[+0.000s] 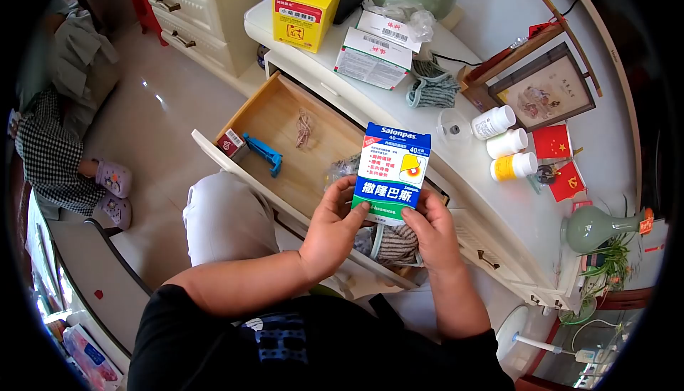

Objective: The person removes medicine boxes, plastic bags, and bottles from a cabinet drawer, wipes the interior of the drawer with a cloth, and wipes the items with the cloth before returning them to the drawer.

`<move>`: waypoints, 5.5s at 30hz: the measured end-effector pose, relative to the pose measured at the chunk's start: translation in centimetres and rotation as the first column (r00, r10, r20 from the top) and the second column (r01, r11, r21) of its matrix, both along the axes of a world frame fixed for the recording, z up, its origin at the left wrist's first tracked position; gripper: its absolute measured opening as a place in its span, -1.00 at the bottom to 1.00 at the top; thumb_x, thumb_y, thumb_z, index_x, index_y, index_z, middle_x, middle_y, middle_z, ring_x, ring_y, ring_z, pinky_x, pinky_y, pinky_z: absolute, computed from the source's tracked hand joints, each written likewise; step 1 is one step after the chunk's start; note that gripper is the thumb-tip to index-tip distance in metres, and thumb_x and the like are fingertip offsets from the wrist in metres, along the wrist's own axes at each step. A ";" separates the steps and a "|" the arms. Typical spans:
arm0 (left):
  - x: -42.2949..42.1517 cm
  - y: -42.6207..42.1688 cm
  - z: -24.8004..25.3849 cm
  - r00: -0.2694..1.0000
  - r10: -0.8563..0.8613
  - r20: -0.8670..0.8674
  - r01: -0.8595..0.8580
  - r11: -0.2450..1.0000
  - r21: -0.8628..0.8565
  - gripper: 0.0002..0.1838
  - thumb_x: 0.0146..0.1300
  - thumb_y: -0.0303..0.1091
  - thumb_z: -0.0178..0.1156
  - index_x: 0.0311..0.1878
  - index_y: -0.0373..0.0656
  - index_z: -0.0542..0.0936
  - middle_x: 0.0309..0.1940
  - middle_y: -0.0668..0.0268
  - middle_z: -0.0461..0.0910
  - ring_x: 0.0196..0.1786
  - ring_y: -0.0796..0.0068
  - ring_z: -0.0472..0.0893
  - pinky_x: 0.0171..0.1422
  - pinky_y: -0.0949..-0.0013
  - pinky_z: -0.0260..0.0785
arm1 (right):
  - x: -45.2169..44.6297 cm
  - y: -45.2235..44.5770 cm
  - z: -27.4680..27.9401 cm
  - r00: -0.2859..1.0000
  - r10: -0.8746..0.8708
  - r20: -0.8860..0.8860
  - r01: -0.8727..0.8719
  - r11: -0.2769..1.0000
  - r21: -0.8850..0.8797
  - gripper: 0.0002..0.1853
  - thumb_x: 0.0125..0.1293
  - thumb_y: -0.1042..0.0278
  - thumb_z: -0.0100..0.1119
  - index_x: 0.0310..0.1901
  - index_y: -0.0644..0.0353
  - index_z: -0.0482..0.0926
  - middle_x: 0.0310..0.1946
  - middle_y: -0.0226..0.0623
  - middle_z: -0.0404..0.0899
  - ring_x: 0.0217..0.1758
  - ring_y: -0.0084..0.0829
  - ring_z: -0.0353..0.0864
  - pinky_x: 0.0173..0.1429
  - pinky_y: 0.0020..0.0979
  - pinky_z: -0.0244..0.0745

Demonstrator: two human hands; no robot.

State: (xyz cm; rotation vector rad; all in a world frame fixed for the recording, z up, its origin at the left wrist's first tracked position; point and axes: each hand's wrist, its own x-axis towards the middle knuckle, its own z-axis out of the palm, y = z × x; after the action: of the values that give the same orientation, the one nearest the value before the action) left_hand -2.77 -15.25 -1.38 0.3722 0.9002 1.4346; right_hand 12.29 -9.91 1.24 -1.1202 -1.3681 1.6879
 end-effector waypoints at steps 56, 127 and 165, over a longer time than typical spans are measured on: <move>-0.9 1.1 -0.4 0.627 -0.619 -0.473 0.685 0.727 -0.045 -0.53 -0.02 -0.67 0.02 0.05 -0.25 0.42 -0.20 0.43 0.48 -0.18 0.73 0.40 -0.10 0.58 0.29 | 4.6 -0.3 2.6 0.849 -0.172 0.500 -0.304 0.617 0.726 -0.86 0.00 0.45 0.26 -0.33 0.17 0.60 -0.34 -0.27 0.57 -0.39 -0.29 0.57 -0.31 -0.45 0.48; 4.4 15.1 3.8 -0.493 0.611 -0.619 0.488 0.784 0.384 -0.52 -0.10 -0.32 0.25 -0.02 -0.12 0.44 -0.32 0.25 0.45 -0.24 0.24 0.47 -0.24 0.20 0.34 | 4.3 -1.4 1.1 0.980 0.179 0.082 -0.189 0.971 0.147 -0.79 0.26 0.37 0.04 -0.15 0.32 0.45 -0.42 -0.34 0.54 -0.35 -0.66 0.46 -0.23 -0.58 0.38; -14.2 16.2 -14.4 -0.779 0.001 -0.627 0.515 0.572 -0.639 -0.26 -0.09 -0.60 0.11 0.24 0.07 0.17 0.05 0.18 0.35 -0.01 0.09 0.46 0.03 0.14 0.33 | 4.8 -0.6 2.0 0.970 0.242 0.032 -0.234 0.959 -0.161 -0.83 0.30 0.39 0.00 -0.17 0.29 0.48 -0.42 -0.43 0.50 -0.31 -0.70 0.47 -0.23 -0.65 0.38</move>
State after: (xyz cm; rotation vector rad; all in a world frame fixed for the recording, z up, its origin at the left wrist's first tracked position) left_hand -16.99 0.93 -15.76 2.4936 1.4371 -0.5073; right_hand 17.10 -10.49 3.25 -1.1278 -1.4722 1.9805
